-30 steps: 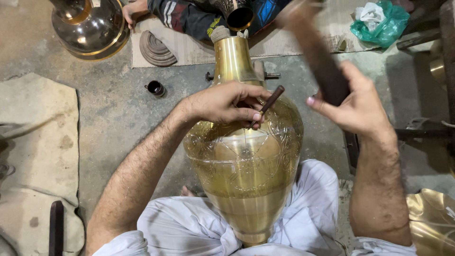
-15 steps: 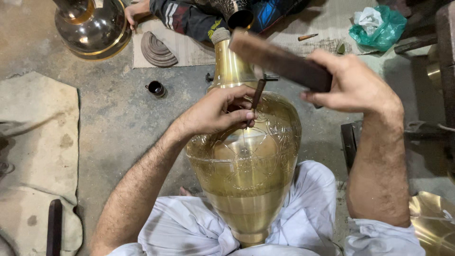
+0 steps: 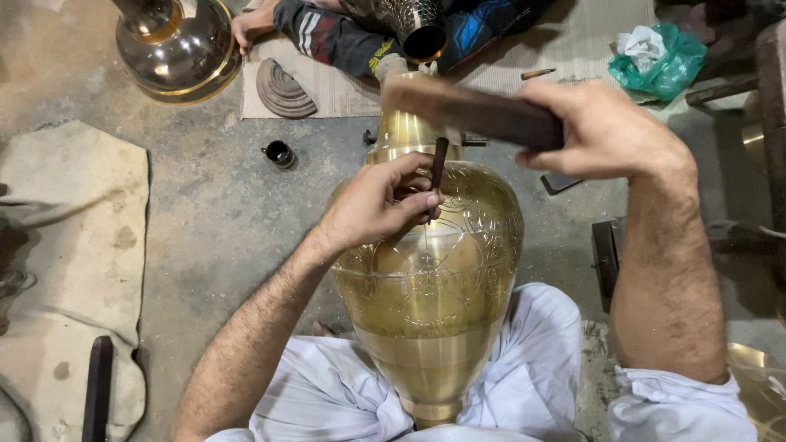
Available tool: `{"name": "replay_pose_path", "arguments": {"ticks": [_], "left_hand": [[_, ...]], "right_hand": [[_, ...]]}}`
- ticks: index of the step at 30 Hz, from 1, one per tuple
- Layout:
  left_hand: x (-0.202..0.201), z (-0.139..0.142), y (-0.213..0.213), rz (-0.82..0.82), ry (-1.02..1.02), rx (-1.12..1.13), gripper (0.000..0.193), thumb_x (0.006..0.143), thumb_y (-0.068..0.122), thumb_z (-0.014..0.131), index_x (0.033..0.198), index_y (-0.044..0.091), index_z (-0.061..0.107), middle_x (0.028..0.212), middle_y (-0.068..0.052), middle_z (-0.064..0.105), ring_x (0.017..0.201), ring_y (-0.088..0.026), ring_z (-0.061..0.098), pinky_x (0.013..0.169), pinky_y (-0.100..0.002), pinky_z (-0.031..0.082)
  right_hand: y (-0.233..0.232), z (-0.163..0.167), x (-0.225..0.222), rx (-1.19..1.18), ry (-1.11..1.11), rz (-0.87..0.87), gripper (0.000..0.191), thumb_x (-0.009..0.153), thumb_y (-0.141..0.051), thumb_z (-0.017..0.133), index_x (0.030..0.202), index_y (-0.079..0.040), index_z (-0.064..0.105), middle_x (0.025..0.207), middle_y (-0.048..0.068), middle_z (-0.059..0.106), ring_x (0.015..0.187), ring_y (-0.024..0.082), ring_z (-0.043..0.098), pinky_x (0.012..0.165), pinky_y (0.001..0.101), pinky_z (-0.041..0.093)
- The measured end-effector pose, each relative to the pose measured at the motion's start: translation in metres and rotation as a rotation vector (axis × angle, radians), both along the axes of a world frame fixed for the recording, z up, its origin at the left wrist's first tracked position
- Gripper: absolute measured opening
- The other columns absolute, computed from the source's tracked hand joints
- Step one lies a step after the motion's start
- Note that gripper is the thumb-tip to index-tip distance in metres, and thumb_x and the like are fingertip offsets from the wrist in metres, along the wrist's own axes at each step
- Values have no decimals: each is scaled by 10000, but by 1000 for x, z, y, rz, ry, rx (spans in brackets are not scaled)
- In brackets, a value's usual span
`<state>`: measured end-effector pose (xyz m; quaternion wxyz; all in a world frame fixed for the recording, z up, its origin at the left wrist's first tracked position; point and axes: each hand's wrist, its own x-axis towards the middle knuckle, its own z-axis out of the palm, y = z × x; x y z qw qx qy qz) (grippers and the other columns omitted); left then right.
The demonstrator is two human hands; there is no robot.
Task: The person sits cross-legged on the floor holding a large brass vase between their legs and engraves decorative patterns into its surface. They hold a small chisel against the brass with one hand and strike it with a wooden mallet held in the other hand, repositioning the chisel repeatedly to work different areas of the pattern.
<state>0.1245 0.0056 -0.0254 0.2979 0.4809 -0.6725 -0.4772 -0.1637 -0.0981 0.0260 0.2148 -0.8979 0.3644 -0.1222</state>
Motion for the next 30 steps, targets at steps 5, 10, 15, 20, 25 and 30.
{"name": "replay_pose_path", "arguments": {"ticks": [5,10,15,20,25,30], "left_hand": [[-2,-2,6,41,-29,-66,463,960,198,729,1384,85,580,1154,-115,780,1104,-181,755,988,-350,614],[-4,-1,7,56,52,-8,456,956,204,711,1375,83,580,1126,-122,780,1065,-192,770,952,-346,646],[-4,-2,7,47,-23,-77,416,986,199,709,1366,76,590,1136,-108,789,996,-169,794,925,-354,654],[-5,-5,8,70,62,8,464,966,207,691,1385,68,551,1111,-104,782,958,-158,795,875,-340,679],[-4,-4,7,39,-27,-106,428,985,175,715,1376,62,583,1127,-127,781,995,-164,780,909,-321,642],[-8,1,6,89,43,78,436,960,179,695,1370,88,579,1109,-104,772,966,-147,781,874,-322,675]], "right_hand": [[-4,5,6,-24,65,-21,509,731,-231,903,1122,-73,618,781,93,707,698,219,679,570,408,528],[-6,6,10,87,-68,-98,492,797,-249,849,1202,-101,611,813,79,702,629,185,674,543,363,544],[-3,5,15,-80,120,2,453,714,-200,887,1115,-118,692,811,60,750,678,178,698,603,383,547],[-4,5,18,163,-195,-206,601,817,-251,866,1293,-45,562,887,67,677,723,169,663,582,365,559],[-7,10,13,-9,72,-69,476,783,-249,879,1171,-103,645,830,74,728,700,200,704,610,386,569],[-9,13,12,-77,281,5,466,738,-264,895,1127,-155,662,849,82,769,775,245,740,675,442,588]]}}
